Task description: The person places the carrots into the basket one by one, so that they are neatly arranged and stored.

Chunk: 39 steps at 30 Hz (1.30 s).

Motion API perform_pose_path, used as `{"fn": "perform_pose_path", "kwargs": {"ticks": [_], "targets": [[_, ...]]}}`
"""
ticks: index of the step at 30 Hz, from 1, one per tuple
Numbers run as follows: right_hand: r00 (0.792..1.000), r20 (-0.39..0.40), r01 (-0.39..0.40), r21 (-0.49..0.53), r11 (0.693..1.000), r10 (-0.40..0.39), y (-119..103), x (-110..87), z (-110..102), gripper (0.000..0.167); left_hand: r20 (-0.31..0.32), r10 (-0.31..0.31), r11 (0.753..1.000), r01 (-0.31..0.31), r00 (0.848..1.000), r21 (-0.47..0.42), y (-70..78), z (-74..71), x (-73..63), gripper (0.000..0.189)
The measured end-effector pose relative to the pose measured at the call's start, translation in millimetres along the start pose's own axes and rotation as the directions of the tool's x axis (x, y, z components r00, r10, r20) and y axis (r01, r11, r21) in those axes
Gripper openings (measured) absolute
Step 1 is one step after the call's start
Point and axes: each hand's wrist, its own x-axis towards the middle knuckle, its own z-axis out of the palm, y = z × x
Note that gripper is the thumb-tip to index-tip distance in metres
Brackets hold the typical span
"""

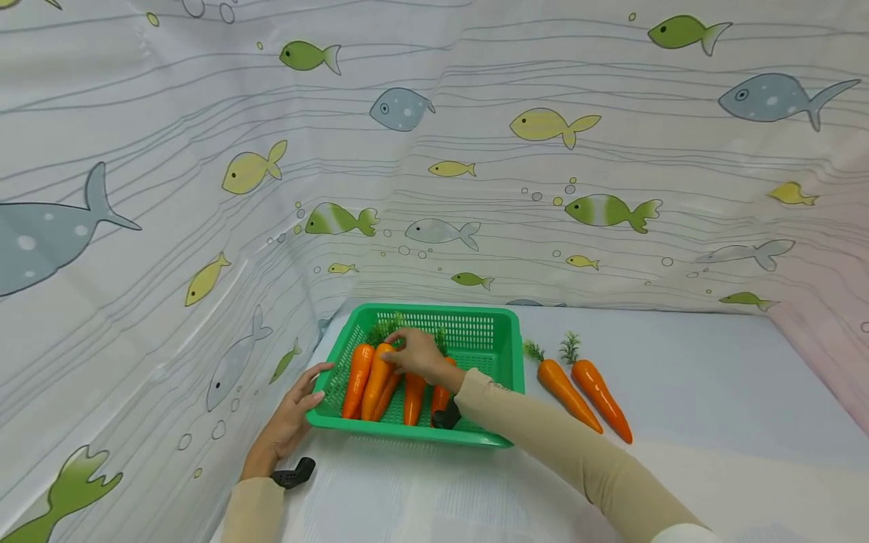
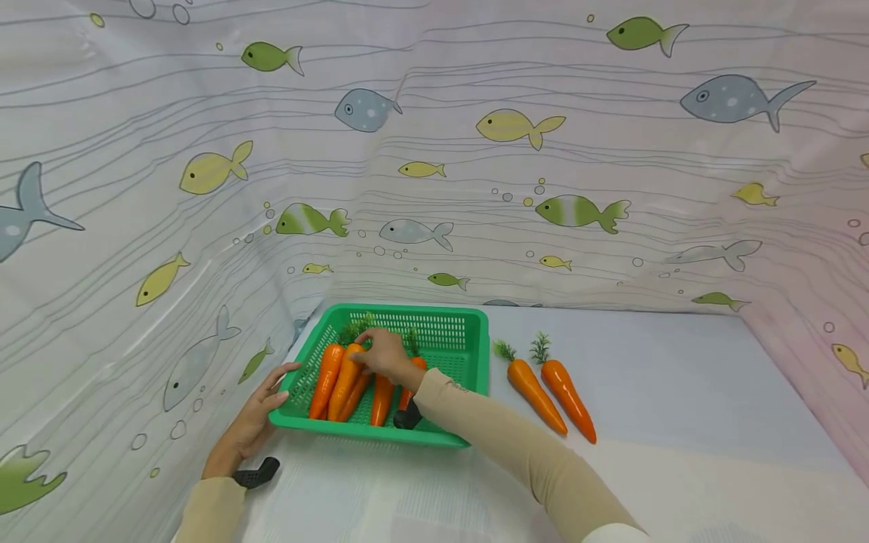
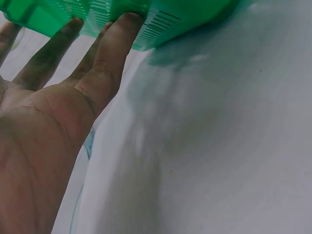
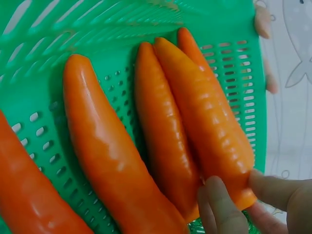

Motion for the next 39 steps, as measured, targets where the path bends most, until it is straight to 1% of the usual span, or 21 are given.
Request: {"fn": "perform_pose_path", "kwargs": {"ticks": [8, 13, 16, 18, 21, 24, 27, 31, 34, 39], "targets": [[1.000, 0.014, 0.005, -0.036, 0.999, -0.004, -4.6, -3.5, -3.0, 0.025, -0.033, -0.015, 1.000, 0.015, 0.999, 0.009, 1.7, 2.9, -0.2, 0.053], [1.000, 0.003, -0.011, -0.096, 0.995, 0.011, -8.8, -3.6, -11.6, 0.019, -0.050, -0.018, 1.000, 0.019, 0.999, 0.018, 2.2, 4.4, 0.0, 0.053], [1.000, 0.013, -0.021, -0.120, 0.993, 0.023, -13.6, -3.6, -21.0, 0.021, -0.057, -0.021, 0.999, 0.023, 0.998, 0.027, 2.7, 5.0, 0.2, 0.053], [0.999, 0.031, -0.006, -0.149, 0.989, 0.011, -16.9, -4.1, -29.4, 0.023, -0.068, -0.029, 0.999, 0.031, 0.997, 0.025, 3.2, 5.3, 0.8, 0.053], [0.997, 0.068, 0.043, -0.162, 0.986, -0.032, -21.3, -8.2, -45.3, 0.026, -0.069, -0.039, 0.999, 0.041, 0.997, 0.021, 3.9, 4.8, 1.2, 0.054], [0.995, 0.070, 0.089, -0.181, 0.979, -0.078, -25.6, -14.5, -61.8, 0.025, -0.062, -0.036, 0.999, 0.037, 0.997, 0.020, 3.9, 3.2, 1.2, 0.053], [0.993, 0.037, 0.119, -0.199, 0.973, -0.114, -28.0, -22.6, -78.8, 0.023, -0.052, -0.028, 0.999, 0.029, 0.998, 0.025, 3.2, 1.9, 2.0, 0.053], [0.990, -0.007, 0.137, -0.229, 0.964, -0.143, -33.4, -36.6, -99.5, 0.021, -0.048, -0.028, 0.999, 0.030, 0.998, 0.033, 2.1, 0.4, 2.5, 0.053], [0.987, -0.025, 0.148, -0.262, 0.954, -0.160, -35.0, -46.8, -115.0, 0.020, -0.046, -0.031, 0.999, 0.032, 0.998, 0.034, 1.4, -0.4, 2.6, 0.053], [0.983, -0.045, 0.156, -0.288, 0.945, -0.176, -26.7, -61.1, -143.6, 0.020, -0.028, -0.021, 1.000, 0.021, 0.999, 0.018, 1.0, -0.9, 3.5, 0.052]]}}
